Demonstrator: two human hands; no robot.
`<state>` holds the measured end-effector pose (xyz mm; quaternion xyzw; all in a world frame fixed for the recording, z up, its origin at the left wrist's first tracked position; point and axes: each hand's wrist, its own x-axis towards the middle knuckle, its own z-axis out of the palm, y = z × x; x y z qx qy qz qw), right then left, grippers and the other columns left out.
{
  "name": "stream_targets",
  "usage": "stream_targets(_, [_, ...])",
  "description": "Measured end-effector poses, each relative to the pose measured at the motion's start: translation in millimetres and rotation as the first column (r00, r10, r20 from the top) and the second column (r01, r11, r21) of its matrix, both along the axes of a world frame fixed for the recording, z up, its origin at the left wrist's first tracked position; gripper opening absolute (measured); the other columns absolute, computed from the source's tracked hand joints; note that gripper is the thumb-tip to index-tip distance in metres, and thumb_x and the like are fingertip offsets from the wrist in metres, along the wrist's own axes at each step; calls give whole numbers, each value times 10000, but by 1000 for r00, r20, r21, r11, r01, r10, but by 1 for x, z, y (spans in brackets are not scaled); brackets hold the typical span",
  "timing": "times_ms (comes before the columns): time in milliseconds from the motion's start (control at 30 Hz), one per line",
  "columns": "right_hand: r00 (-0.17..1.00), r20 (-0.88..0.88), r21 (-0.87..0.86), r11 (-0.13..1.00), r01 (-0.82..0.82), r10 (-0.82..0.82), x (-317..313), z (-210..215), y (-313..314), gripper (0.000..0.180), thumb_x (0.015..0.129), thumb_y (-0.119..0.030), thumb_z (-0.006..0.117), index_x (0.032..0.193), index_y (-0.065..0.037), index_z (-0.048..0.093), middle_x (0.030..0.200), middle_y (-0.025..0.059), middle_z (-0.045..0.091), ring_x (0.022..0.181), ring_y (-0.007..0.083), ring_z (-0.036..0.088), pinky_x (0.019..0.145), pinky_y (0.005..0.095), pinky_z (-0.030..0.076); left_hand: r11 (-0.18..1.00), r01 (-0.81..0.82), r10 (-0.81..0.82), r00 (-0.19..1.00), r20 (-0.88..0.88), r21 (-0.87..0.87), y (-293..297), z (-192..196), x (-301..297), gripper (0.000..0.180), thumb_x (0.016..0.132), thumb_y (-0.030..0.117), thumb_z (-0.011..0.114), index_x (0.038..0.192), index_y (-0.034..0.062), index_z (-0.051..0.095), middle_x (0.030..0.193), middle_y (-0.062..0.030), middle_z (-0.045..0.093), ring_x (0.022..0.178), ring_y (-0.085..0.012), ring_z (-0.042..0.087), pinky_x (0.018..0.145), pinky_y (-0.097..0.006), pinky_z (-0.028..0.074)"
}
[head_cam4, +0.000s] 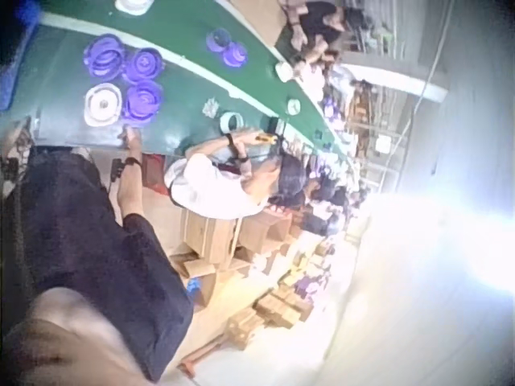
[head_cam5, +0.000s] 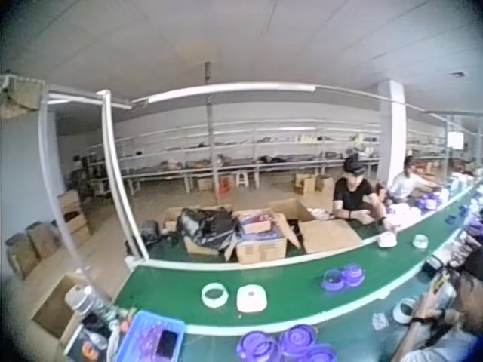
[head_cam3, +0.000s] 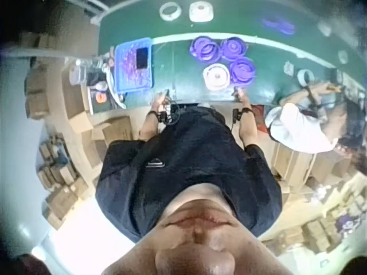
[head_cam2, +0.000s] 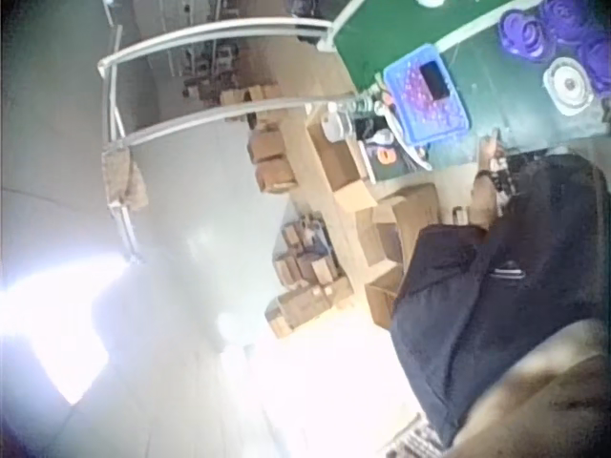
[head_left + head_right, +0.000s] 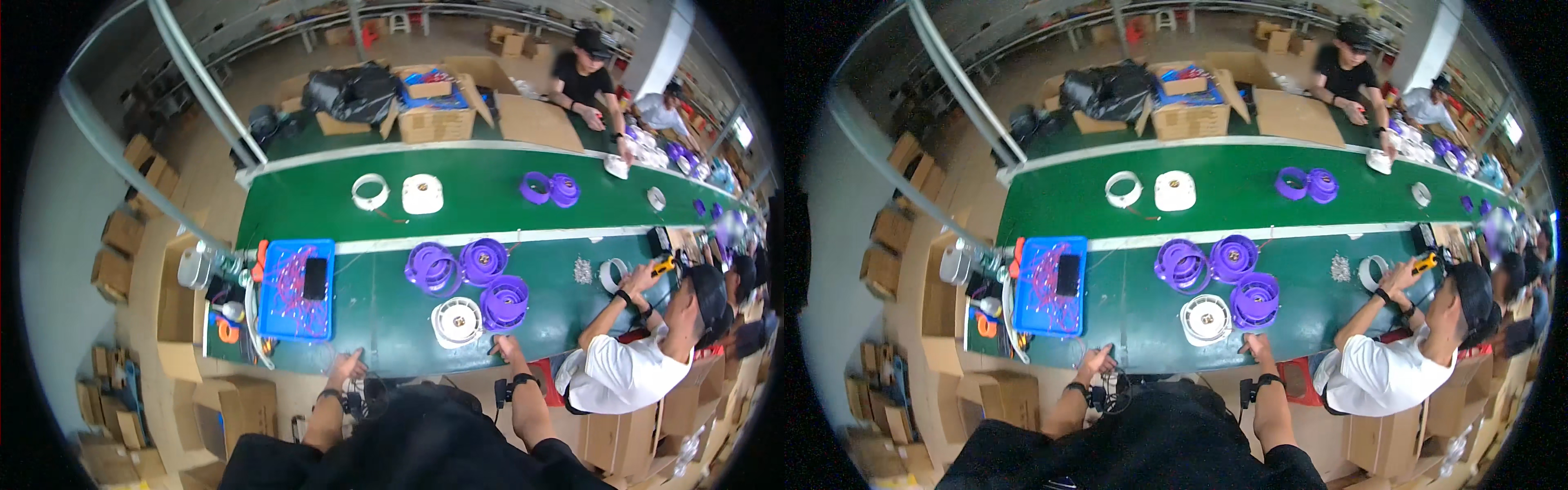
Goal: The person assembles small electronic devices by hand at a green assembly table. They pick up purple and white plastic components, insert wires, and fit the parts together. The person also moves finished units to a cardboard box and handles a large box of blue items.
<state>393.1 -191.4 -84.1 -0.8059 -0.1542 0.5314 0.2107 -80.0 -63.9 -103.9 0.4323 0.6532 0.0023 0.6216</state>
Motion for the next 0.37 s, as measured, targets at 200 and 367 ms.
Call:
stream_targets(200, [996, -70, -58, 997, 47, -51, -2, -1, 10, 338, 703, -280, 505, 559, 15, 582, 533, 145, 589, 350, 144, 326, 335, 315, 270, 999, -32, 32, 999, 12, 8, -2, 11, -1, 612, 854, 536, 547, 743, -48, 691, 645, -148, 663, 515, -206, 626, 494, -290, 513])
stream_targets(367, [991, -123, -26, 999, 46, -49, 5, -12, 9, 242, 716, -230, 499, 627, -6, 519, 676, 204, 657, 334, 141, 300, 305, 324, 234, 999, -42, 44, 996, 76, -25, -2, 7, -5, 582, 830, 530, 587, 811, -42, 697, 660, -152, 666, 560, -201, 644, 531, -288, 523])
